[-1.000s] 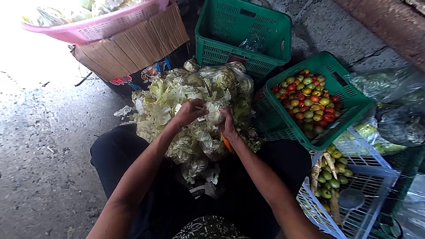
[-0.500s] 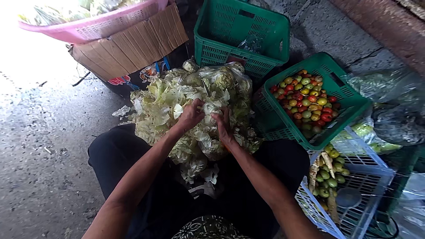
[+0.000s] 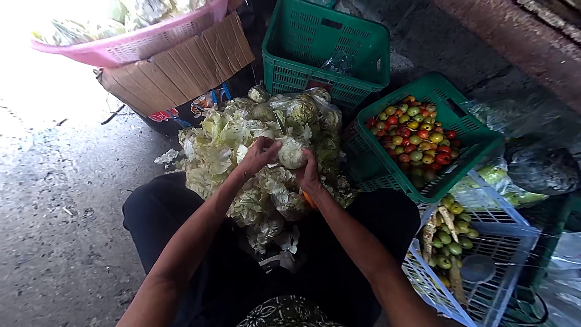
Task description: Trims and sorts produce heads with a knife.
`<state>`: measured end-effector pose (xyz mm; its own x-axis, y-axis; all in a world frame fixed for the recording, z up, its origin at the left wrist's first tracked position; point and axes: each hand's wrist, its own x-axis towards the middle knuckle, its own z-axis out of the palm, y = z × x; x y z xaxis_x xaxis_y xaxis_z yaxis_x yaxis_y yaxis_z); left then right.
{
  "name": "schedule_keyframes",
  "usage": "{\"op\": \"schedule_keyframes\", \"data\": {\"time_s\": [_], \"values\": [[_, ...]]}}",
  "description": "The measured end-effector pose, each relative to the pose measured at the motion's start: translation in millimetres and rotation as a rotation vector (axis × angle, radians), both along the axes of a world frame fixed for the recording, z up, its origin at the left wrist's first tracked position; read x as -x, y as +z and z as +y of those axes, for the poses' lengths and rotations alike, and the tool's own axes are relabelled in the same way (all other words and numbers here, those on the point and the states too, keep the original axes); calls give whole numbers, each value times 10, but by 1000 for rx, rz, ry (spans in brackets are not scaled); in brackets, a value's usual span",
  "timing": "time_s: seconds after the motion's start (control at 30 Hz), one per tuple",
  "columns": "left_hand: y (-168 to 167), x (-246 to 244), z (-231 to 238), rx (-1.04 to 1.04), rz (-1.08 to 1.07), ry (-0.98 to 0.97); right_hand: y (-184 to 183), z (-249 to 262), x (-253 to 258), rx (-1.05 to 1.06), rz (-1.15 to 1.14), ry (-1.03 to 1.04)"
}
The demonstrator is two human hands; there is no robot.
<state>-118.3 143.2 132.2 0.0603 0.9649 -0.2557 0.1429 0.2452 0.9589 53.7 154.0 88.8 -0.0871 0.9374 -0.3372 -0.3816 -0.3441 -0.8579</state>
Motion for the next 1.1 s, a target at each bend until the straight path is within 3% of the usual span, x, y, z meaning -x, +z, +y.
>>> {"op": "schedule_keyframes", "data": {"time_s": [0.07, 0.3, 0.37, 0.5, 0.7, 1.03, 1.1], "values": [[141, -45, -87, 51, 12, -5, 14, -2, 14, -36, 30, 10], [-16, -1, -29, -12, -126, 59, 10, -13, 13, -57, 29, 6], [133, -22, -101, 12, -59, 56, -1, -14, 7, -39, 53, 9], [-14, 14, -21, -85, 98, 49, -24, -16, 18, 17, 83, 7], [55, -56, -59, -157, 290, 74, -55, -24, 30, 76, 108, -19], [-133, 17, -84, -152, 351, -20, -32, -135, 57, 231, 306, -89], [-52, -49, -27, -73, 413, -49, 0, -124, 60, 236, 304, -130]]}}
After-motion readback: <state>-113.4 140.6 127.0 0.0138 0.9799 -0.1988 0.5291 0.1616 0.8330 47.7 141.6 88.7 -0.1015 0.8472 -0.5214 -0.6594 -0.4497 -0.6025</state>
